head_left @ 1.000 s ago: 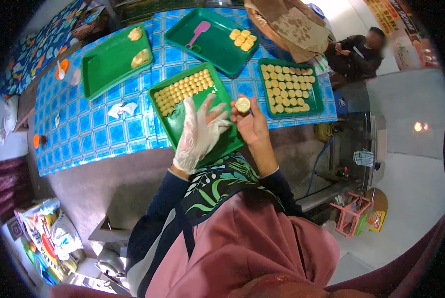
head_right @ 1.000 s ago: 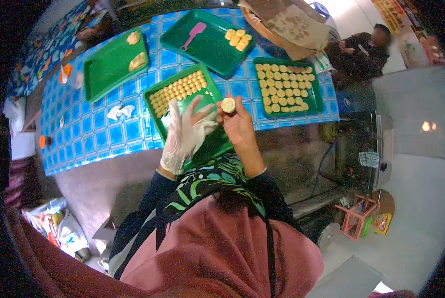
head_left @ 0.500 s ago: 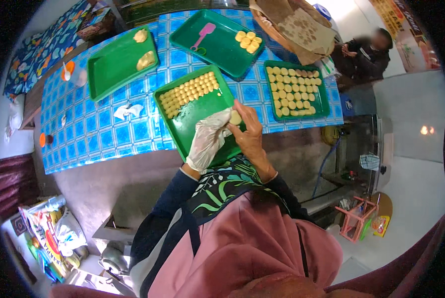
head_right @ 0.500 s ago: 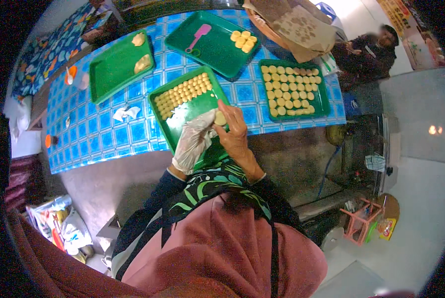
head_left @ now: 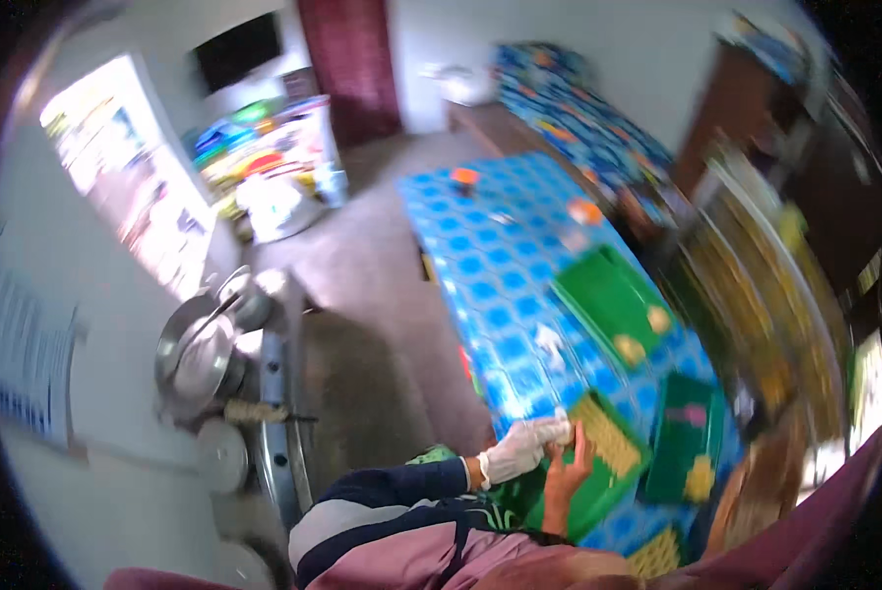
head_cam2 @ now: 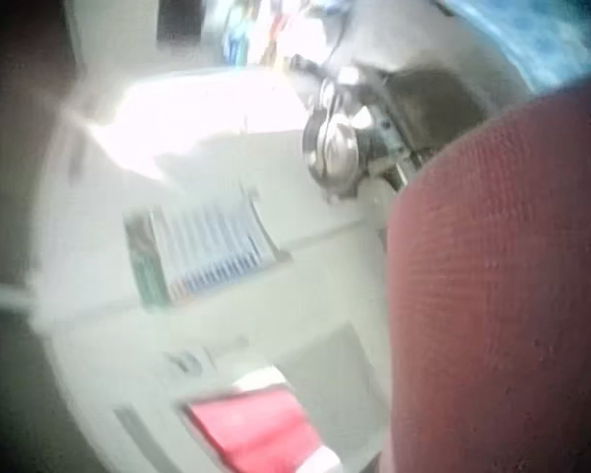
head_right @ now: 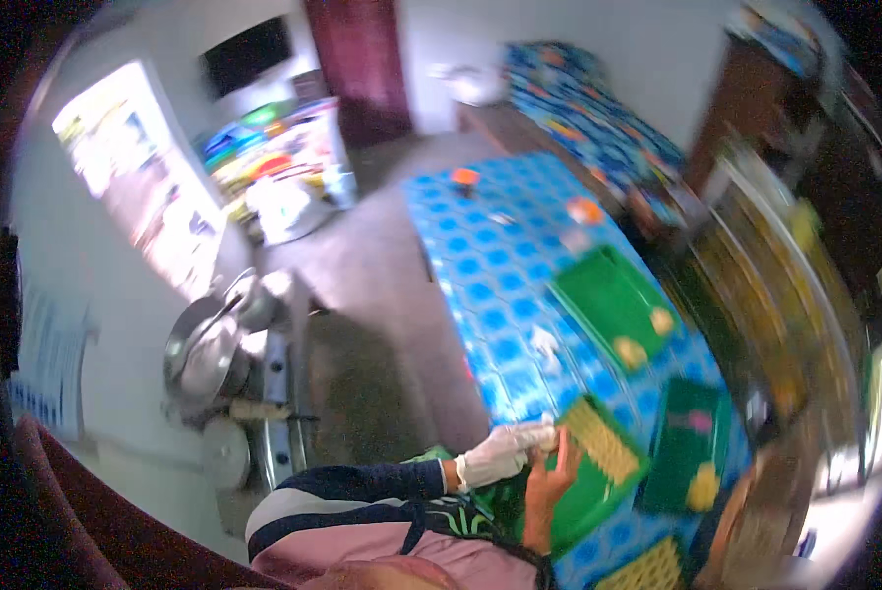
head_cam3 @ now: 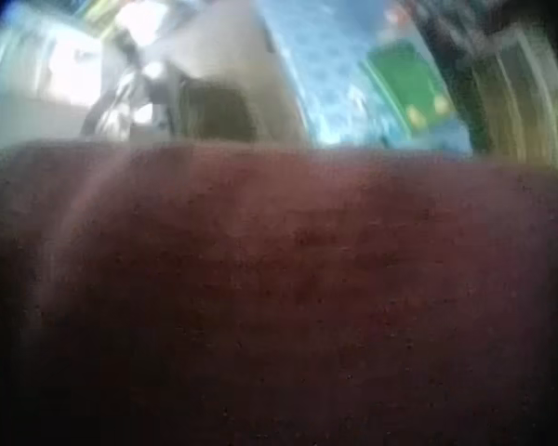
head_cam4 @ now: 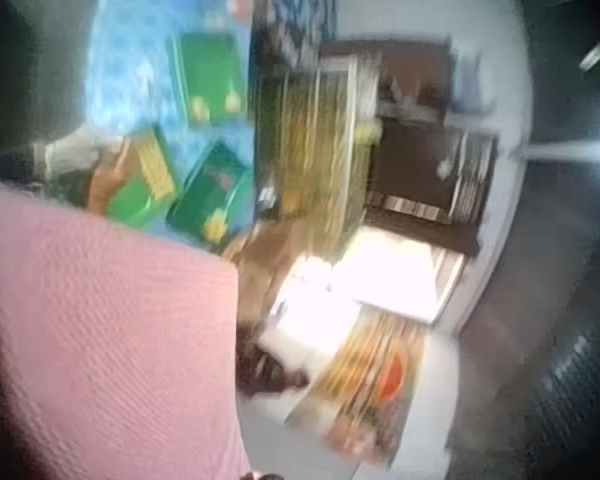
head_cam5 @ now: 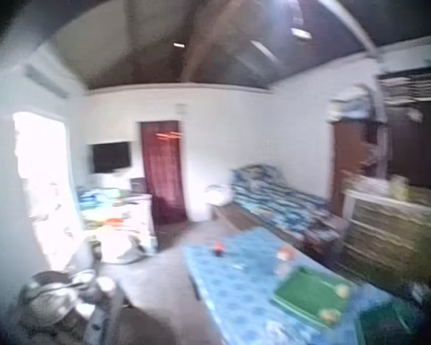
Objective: The person prepares bakpia by hand, shaping dough on a table, placing them into pans on a stovetop, and turning them to cook.
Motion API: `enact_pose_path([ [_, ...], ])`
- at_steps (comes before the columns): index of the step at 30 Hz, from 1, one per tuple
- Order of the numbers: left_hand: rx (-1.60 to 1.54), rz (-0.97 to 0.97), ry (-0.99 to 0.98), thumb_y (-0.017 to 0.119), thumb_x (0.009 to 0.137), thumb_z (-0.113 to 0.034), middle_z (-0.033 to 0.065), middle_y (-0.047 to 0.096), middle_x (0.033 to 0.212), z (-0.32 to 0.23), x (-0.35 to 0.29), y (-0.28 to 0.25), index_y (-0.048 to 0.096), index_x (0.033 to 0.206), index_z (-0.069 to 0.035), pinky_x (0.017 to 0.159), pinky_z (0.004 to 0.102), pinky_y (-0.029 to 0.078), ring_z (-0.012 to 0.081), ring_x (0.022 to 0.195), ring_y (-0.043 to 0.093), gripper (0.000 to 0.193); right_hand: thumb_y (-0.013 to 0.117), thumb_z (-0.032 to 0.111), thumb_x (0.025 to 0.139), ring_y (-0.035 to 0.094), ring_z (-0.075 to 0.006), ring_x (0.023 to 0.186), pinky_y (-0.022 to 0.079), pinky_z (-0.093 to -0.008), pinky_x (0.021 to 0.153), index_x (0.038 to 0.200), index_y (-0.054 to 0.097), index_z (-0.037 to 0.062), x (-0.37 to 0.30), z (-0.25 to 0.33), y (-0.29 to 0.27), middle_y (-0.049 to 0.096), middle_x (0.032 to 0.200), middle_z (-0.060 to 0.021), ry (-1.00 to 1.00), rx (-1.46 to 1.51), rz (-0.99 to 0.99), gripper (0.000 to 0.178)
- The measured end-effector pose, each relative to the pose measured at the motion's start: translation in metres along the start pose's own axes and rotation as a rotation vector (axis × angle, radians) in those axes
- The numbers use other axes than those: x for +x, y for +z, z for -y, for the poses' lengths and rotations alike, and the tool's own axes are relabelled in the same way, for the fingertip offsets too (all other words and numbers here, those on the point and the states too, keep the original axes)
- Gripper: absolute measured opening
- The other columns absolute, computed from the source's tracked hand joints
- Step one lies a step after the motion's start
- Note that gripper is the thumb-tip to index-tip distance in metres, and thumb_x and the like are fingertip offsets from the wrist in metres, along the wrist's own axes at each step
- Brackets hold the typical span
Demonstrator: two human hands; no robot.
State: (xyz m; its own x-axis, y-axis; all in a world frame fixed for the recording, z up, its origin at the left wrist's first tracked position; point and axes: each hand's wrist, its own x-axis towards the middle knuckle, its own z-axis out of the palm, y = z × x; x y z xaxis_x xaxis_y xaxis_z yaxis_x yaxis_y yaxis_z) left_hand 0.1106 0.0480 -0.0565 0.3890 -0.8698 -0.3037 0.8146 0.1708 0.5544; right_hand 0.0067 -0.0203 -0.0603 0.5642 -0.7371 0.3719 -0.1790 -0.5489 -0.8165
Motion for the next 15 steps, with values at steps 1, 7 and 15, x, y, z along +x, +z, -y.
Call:
enact_pose_path([
  [1,0.112,-0.058,0.052,0.064,0.097,-0.022,0.0012,0.066,0.105,-0.002,-0.004,-0.019,0.067,0.112,-0.002,0.076,0.0244,0.048,0.0088,0.091,0.060,0.025,0.075,0.017,0.080,0.057,-0.0340,0.102,0.044,-0.0480,0.093,0.132,0.055,-0.0023,0.002,-0.001,0.016,0.062,0.114,-0.0186,-0.113,0.007,0.016,0.059],
  [7,0.122,-0.371,0.096,0.062,0.098,-0.022,0.0032,0.067,0.104,-0.045,-0.082,0.004,0.069,0.106,-0.003,0.074,0.0297,0.049,0.0106,0.087,0.060,0.022,0.075,0.008,0.075,0.053,-0.0379,0.107,0.044,-0.0471,0.092,0.132,0.055,-0.0035,0.011,0.034,0.038,0.060,0.114,-0.0190,-0.239,0.189,0.447,0.061],
  [15,0.573,-0.303,0.526,0.058,0.096,-0.013,-0.0012,0.058,0.089,-0.032,-0.063,-0.048,0.065,0.093,-0.003,0.071,0.0278,0.047,0.0097,0.082,0.054,0.013,0.070,0.013,0.083,0.057,-0.0346,0.094,0.045,-0.0457,0.086,0.128,0.059,-0.0015,-0.005,0.027,0.069,0.065,0.104,-0.0162,-0.190,0.195,0.315,0.049],
])
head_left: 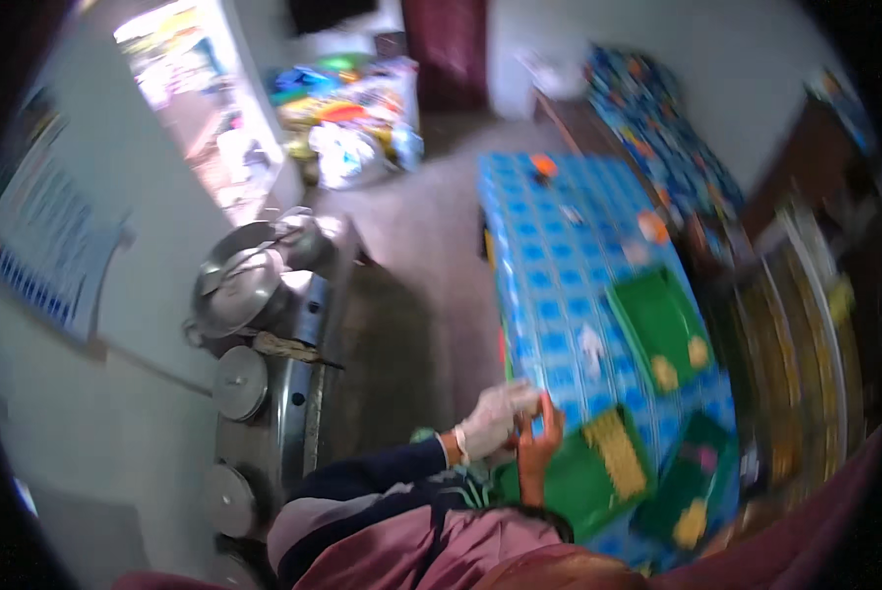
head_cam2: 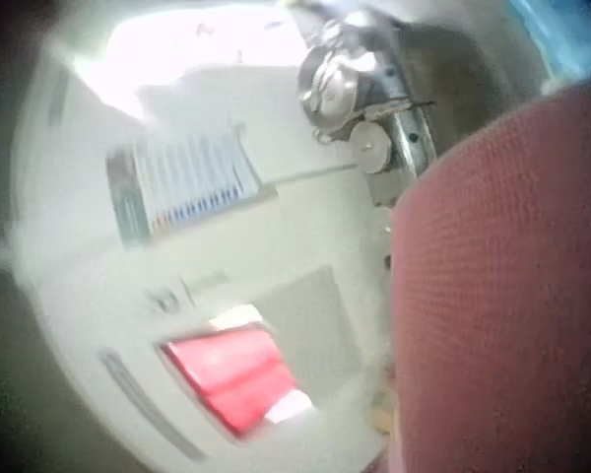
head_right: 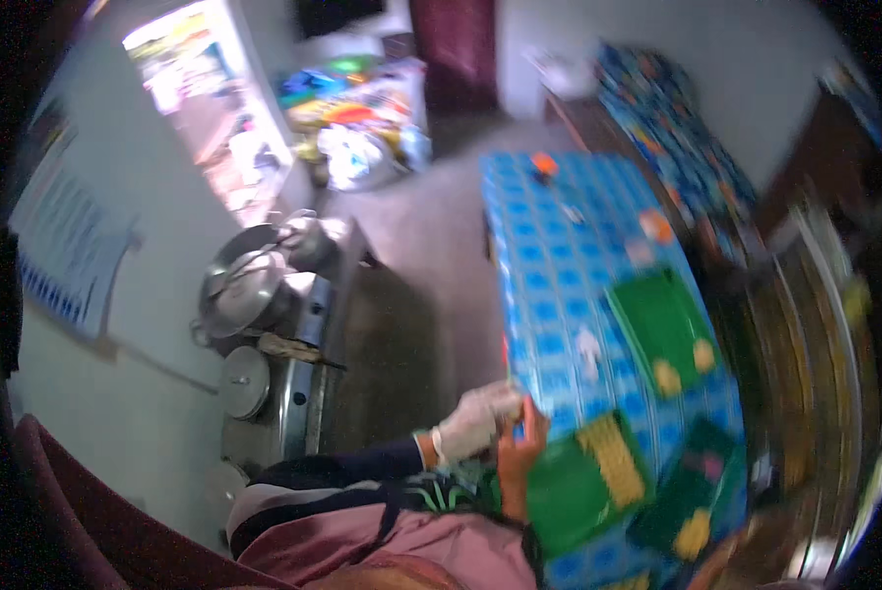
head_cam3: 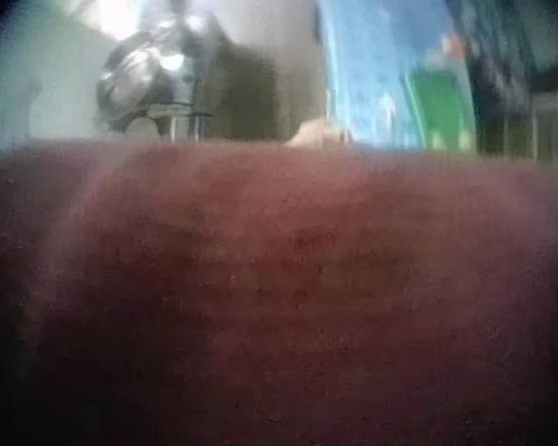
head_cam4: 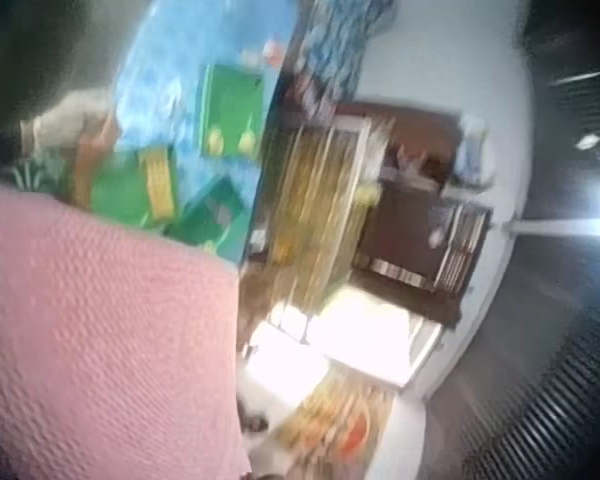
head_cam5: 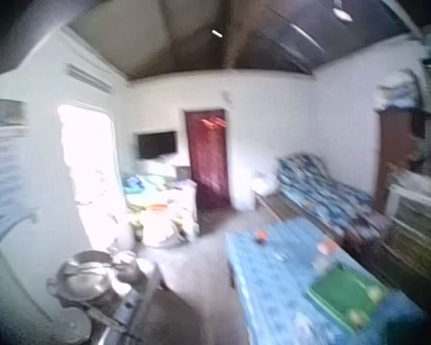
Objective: The person prepares bakpia by hand, shaping dough on a table, placing them into pans on a stovetop, and turning them to cook.
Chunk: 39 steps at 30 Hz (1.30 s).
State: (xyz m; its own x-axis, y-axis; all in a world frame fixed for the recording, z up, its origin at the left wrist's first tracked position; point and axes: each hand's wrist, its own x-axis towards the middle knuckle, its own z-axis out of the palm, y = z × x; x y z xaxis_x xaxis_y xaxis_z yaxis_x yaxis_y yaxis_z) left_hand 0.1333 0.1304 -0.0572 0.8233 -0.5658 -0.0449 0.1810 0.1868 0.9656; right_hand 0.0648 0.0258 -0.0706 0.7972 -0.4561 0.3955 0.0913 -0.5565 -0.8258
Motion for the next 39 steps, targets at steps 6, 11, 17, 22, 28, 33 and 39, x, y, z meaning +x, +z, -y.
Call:
enact_pose_path([
  [6,-0.336,0.177,-0.301,0.061,0.096,-0.016,-0.0028,0.060,0.084,0.003,0.035,0.050,0.068,0.101,0.000,0.060,0.0207,0.037,0.0040,0.070,0.049,0.018,0.066,-0.003,0.076,0.058,-0.0347,0.096,0.047,-0.0422,0.085,0.125,0.063,0.0040,0.004,-0.003,-0.048,0.065,0.103,-0.0166,0.072,-0.076,-0.281,0.049],
  [11,-0.398,0.341,-0.648,0.064,0.093,-0.010,0.0061,0.065,0.102,0.024,0.022,0.113,0.057,0.125,0.007,0.073,0.0217,0.048,0.0092,0.084,0.061,0.037,0.072,-0.007,0.071,0.057,-0.0361,0.092,0.047,-0.0434,0.080,0.126,0.061,0.0033,-0.044,-0.015,-0.108,0.065,0.102,-0.0167,0.228,-0.298,-0.395,0.057],
  [17,-0.381,0.469,-0.781,0.066,0.091,-0.005,0.0103,0.065,0.111,0.052,-0.012,0.165,0.050,0.132,0.010,0.081,0.0218,0.050,0.0121,0.095,0.063,0.046,0.072,-0.008,0.074,0.063,-0.0228,0.094,0.051,-0.0322,0.076,0.127,0.059,-0.0014,-0.104,-0.013,-0.134,0.067,0.108,-0.0121,0.580,-0.046,-0.649,0.055],
  [22,-0.296,0.623,-0.826,0.066,0.091,-0.005,0.0134,0.063,0.117,0.077,-0.025,0.185,0.051,0.130,0.013,0.086,0.0254,0.051,0.0153,0.097,0.063,0.046,0.070,-0.007,0.079,0.066,-0.0196,0.092,0.055,-0.0269,0.075,0.128,0.055,-0.0073,-0.139,-0.029,-0.144,0.066,0.112,-0.0156,0.788,0.704,-1.047,0.051],
  [28,0.096,0.864,-0.306,0.062,0.088,0.002,0.0084,0.064,0.118,0.098,-0.014,0.180,0.059,0.126,-0.001,0.092,0.0294,0.048,0.0177,0.105,0.061,0.038,0.068,-0.006,0.081,0.065,-0.0221,0.092,0.054,-0.0316,0.072,0.127,0.055,-0.0065,-0.155,-0.052,-0.183,0.064,0.116,-0.0170,0.775,0.980,-1.210,0.048],
  [33,-0.219,0.785,-0.553,0.054,0.100,-0.022,0.0070,0.062,0.130,0.055,-0.004,0.181,0.061,0.126,-0.005,0.110,0.0358,0.034,0.0186,0.120,0.056,0.032,0.069,-0.005,0.082,0.065,-0.0214,0.088,0.053,-0.0319,0.070,0.123,0.057,-0.0059,-0.197,-0.061,-0.237,0.066,0.109,-0.0156,0.716,0.834,-1.460,0.043],
  [39,-0.252,0.813,-0.518,0.063,0.095,-0.015,0.0185,0.045,0.145,0.049,0.022,0.152,0.042,0.141,0.003,0.117,0.0467,0.030,0.0324,0.134,0.045,0.054,0.069,-0.005,0.081,0.061,-0.0143,0.074,0.048,-0.0275,0.056,0.114,0.064,-0.0050,-0.278,-0.069,-0.258,0.067,0.100,-0.0094,0.632,0.402,-1.913,0.033],
])
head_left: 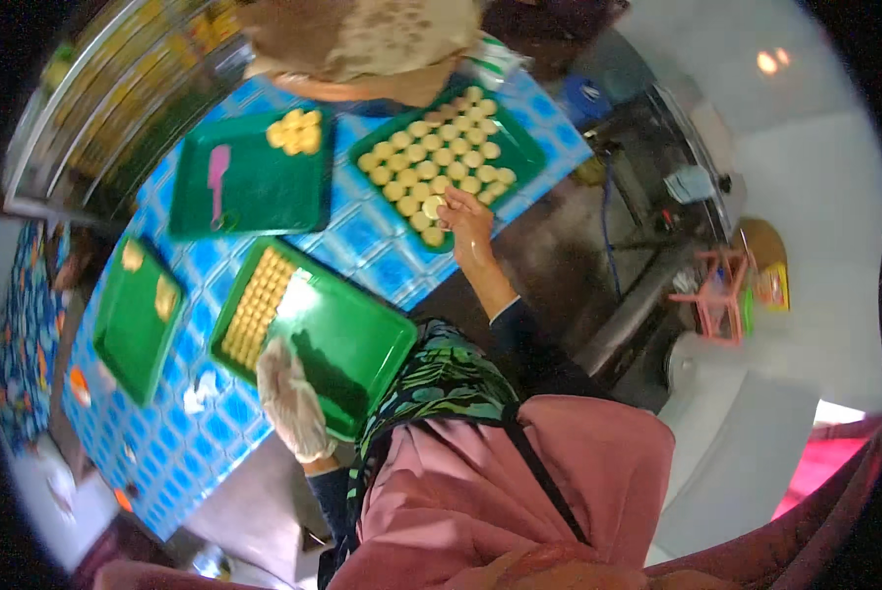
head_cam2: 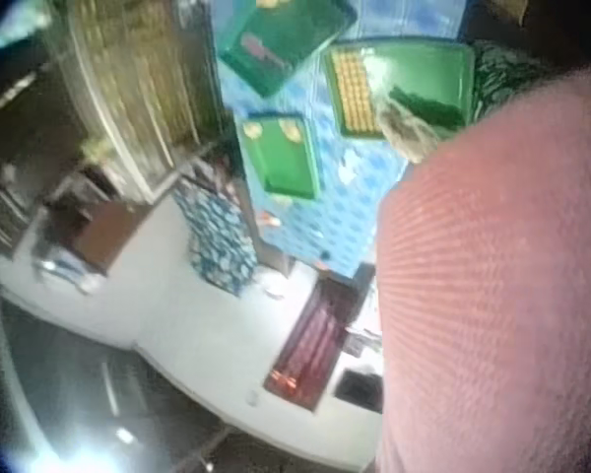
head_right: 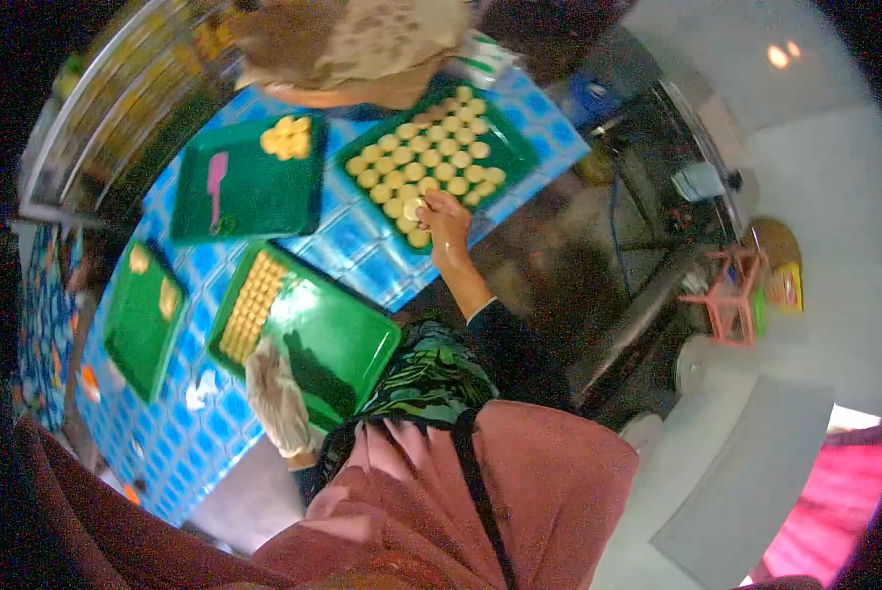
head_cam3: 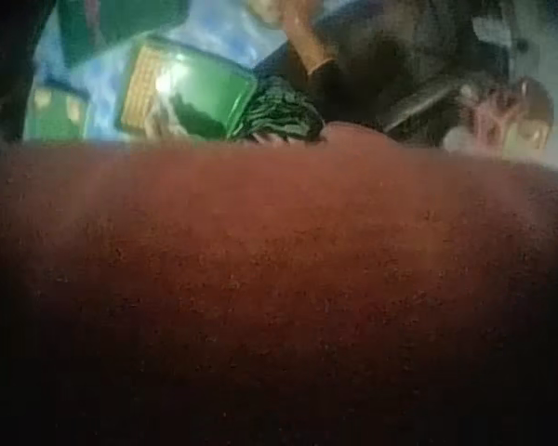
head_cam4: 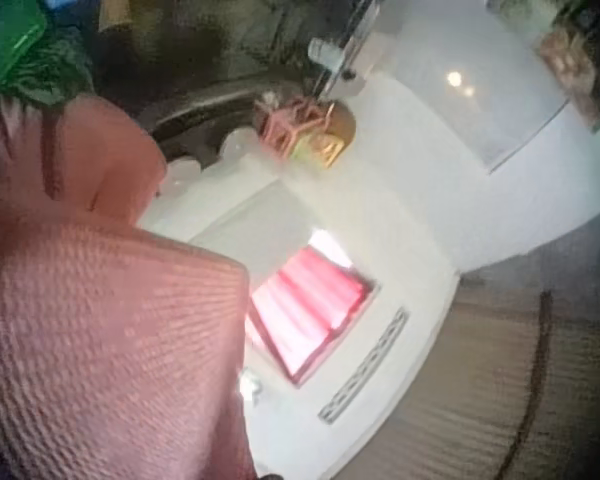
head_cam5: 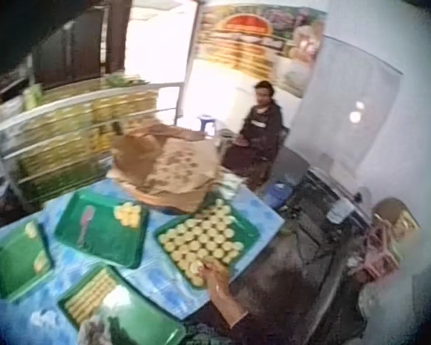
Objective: The person prepares bakpia by hand, shaping dough on a table, placing them into pans on a stovetop, and turning them to cook.
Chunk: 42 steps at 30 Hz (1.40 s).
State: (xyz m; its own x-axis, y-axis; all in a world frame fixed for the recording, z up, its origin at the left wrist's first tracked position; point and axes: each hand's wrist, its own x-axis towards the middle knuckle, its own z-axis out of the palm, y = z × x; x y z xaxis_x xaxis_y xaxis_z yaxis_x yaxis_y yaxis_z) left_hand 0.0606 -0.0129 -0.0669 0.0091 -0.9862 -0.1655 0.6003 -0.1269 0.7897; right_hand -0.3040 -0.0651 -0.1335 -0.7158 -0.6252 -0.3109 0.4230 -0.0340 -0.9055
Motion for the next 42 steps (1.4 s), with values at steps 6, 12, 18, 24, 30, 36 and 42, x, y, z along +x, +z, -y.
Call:
enact_pose_path([
  [6,0.228,0.153,-0.123,0.051,0.102,-0.021,0.0204,0.051,0.139,0.012,0.003,0.030,0.042,0.139,0.008,0.113,0.0429,0.038,0.0331,0.132,0.047,0.049,0.070,-0.002,0.075,0.064,-0.0196,0.076,0.051,-0.0346,0.066,0.108,0.067,0.0000,0.132,0.040,-0.143,0.069,0.088,-0.0100,-0.478,-0.364,-0.450,0.033],
  [12,0.017,-0.021,-0.350,0.051,0.101,-0.014,0.0197,0.056,0.134,0.015,0.018,0.031,0.048,0.132,0.011,0.099,0.0321,0.050,0.0262,0.120,0.058,0.040,0.065,-0.003,0.070,0.058,-0.0351,0.102,0.050,-0.0432,0.086,0.114,0.064,0.0027,0.187,0.043,-0.119,0.060,0.110,-0.0189,-0.816,-1.066,-0.320,0.045],
  [18,-0.118,-0.139,-0.429,0.053,0.100,-0.011,0.0216,0.057,0.132,0.029,0.016,0.060,0.049,0.129,0.012,0.088,0.0261,0.055,0.0213,0.110,0.062,0.037,0.064,-0.003,0.074,0.063,-0.0339,0.077,0.051,-0.0456,0.070,0.117,0.065,0.0055,0.222,0.022,-0.127,0.062,0.089,-0.0191,-0.981,-0.987,-0.364,0.044],
  [24,0.068,0.108,-0.544,0.051,0.102,-0.015,0.0161,0.059,0.128,0.045,0.013,0.068,0.048,0.133,0.008,0.082,0.0224,0.053,0.0138,0.101,0.061,0.039,0.056,0.004,0.078,0.065,-0.0393,0.077,0.052,-0.0516,0.073,0.117,0.066,0.0065,0.202,0.027,-0.116,0.068,0.088,-0.0230,-0.655,-1.260,-0.271,0.040],
  [30,0.248,0.307,-0.760,0.048,0.104,-0.023,-0.0038,0.050,0.074,0.047,-0.021,0.120,0.049,0.134,0.005,0.045,0.0151,0.035,-0.0006,0.053,0.039,0.042,0.058,0.002,0.080,0.054,-0.0326,0.067,0.040,-0.0432,0.058,0.085,0.055,0.0034,0.024,0.009,-0.117,0.054,0.073,-0.0175,-0.710,-0.701,-0.270,0.006],
  [36,0.358,0.621,-1.241,0.045,0.105,-0.033,-0.0085,0.041,0.055,0.075,-0.086,0.113,0.050,0.130,0.007,0.042,0.0142,0.030,-0.0003,0.045,0.034,0.048,0.069,0.020,0.086,0.064,-0.0298,0.069,0.050,-0.0414,0.063,0.093,0.068,0.0046,-0.277,-0.155,-0.227,0.065,0.081,-0.0145,-0.134,-0.734,-0.464,0.017],
  [42,0.571,0.927,-1.435,0.044,0.105,-0.033,-0.0084,0.038,0.057,0.091,-0.161,0.121,0.050,0.130,0.007,0.042,0.0157,0.026,0.0006,0.045,0.031,0.048,0.066,0.009,0.081,0.068,-0.0235,0.075,0.054,-0.0383,0.068,0.089,0.074,0.0043,-0.488,-0.228,-0.400,0.073,0.088,-0.0115,0.308,-1.043,-1.257,0.012],
])
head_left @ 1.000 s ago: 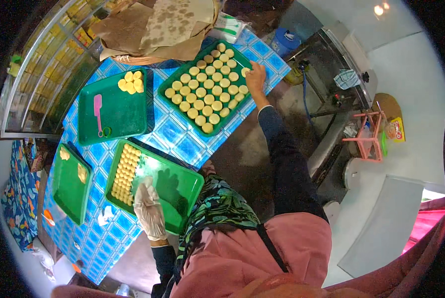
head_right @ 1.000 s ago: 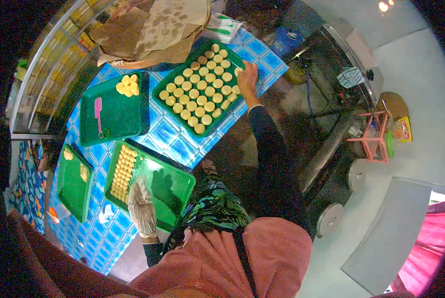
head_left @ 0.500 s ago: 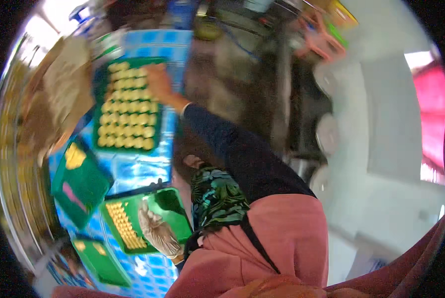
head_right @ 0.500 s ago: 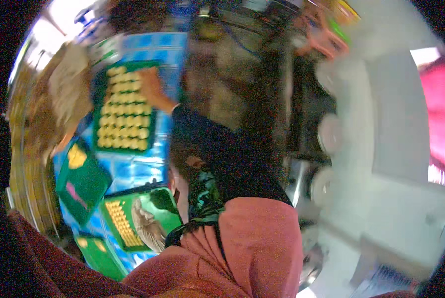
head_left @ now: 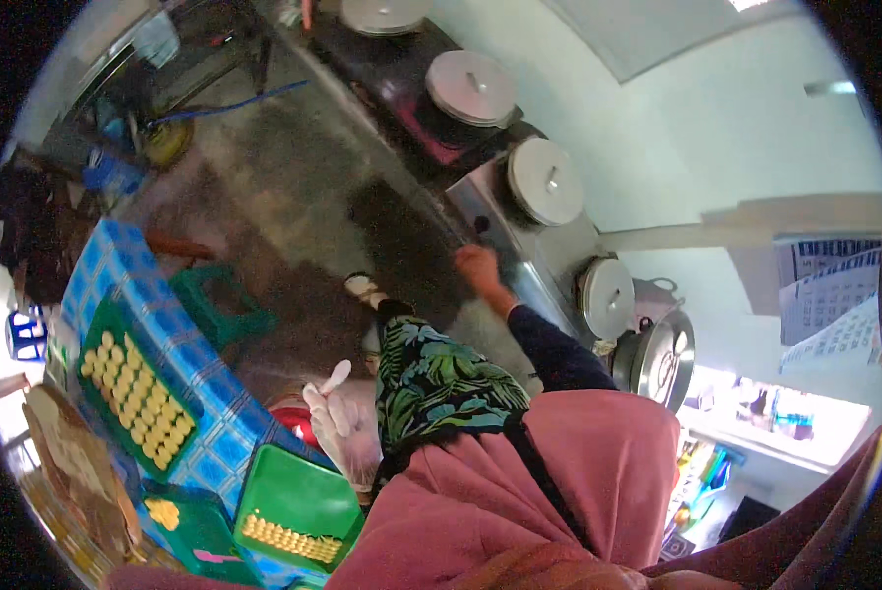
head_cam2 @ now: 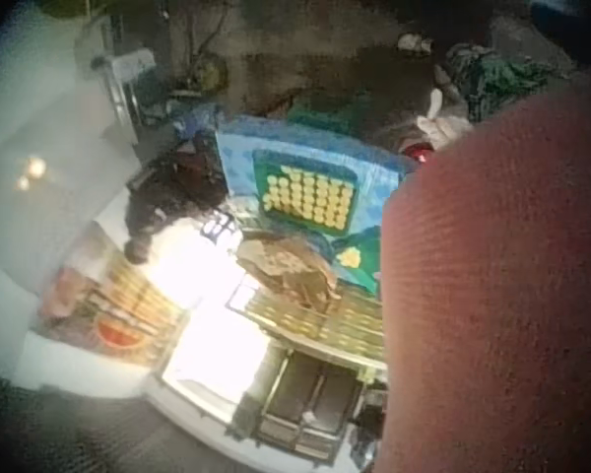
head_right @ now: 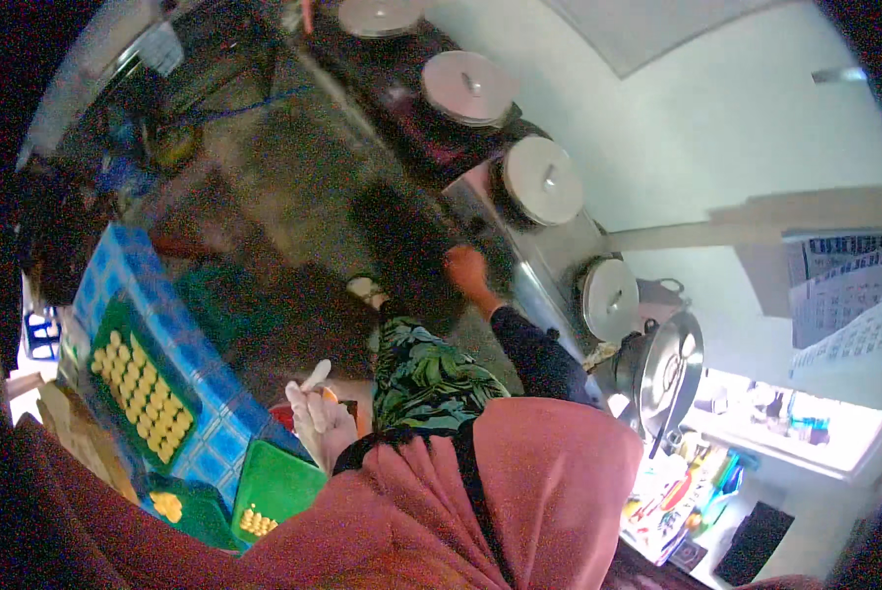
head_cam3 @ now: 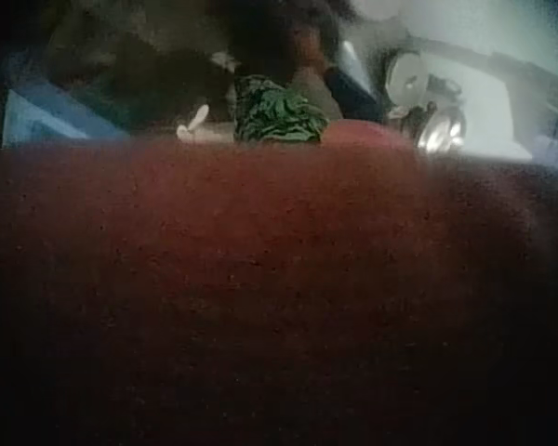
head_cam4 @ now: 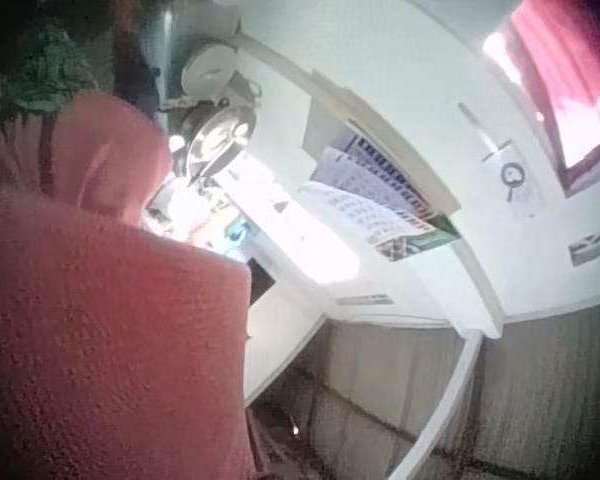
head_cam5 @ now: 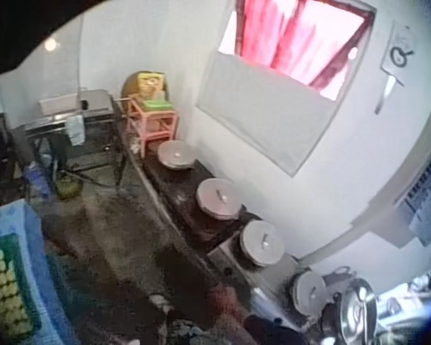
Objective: The person prepares bakpia by hand, shaping dough on a table, placing them into pans on a stovetop, and turning them to cook.
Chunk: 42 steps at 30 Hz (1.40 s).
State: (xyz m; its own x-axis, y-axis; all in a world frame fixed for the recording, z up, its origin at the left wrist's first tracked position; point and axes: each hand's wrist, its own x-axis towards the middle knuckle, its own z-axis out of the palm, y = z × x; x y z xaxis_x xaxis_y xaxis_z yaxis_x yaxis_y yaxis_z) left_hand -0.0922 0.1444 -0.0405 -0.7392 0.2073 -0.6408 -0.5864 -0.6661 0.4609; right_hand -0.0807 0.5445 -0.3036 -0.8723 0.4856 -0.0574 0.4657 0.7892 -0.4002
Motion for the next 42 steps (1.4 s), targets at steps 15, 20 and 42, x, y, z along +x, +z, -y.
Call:
enact_pose_path([
  [15,0.263,0.067,-0.082,0.044,0.105,-0.039,-0.0092,0.028,0.063,0.072,0.182,0.149,0.048,0.134,0.006,0.048,0.0198,0.027,0.0017,0.052,0.024,0.054,0.058,0.054,0.086,0.065,-0.0360,0.085,0.049,-0.0505,0.078,0.081,0.070,0.0052,0.161,-0.218,-0.105,0.068,0.090,-0.0174,0.774,-0.181,-0.416,0.050],
  [20,0.303,0.072,-0.236,0.043,0.106,-0.038,-0.0077,0.032,0.065,0.088,0.210,0.196,0.049,0.132,0.007,0.052,0.0196,0.030,0.0029,0.055,0.030,0.053,0.060,0.048,0.083,0.066,-0.0386,0.088,0.051,-0.0501,0.076,0.078,0.071,0.0083,0.079,-0.272,-0.151,0.070,0.089,-0.0197,0.851,-0.145,-0.280,0.042],
  [42,0.157,0.077,-0.385,0.047,0.105,-0.033,-0.0041,0.044,0.078,0.085,0.287,0.199,0.048,0.130,0.009,0.055,0.0177,0.040,0.0020,0.061,0.043,0.049,0.070,0.040,0.082,0.067,-0.0394,0.088,0.052,-0.0459,0.077,0.093,0.069,0.0034,-0.039,-0.262,-0.184,0.070,0.092,-0.0213,0.833,-0.137,-0.224,0.038],
])
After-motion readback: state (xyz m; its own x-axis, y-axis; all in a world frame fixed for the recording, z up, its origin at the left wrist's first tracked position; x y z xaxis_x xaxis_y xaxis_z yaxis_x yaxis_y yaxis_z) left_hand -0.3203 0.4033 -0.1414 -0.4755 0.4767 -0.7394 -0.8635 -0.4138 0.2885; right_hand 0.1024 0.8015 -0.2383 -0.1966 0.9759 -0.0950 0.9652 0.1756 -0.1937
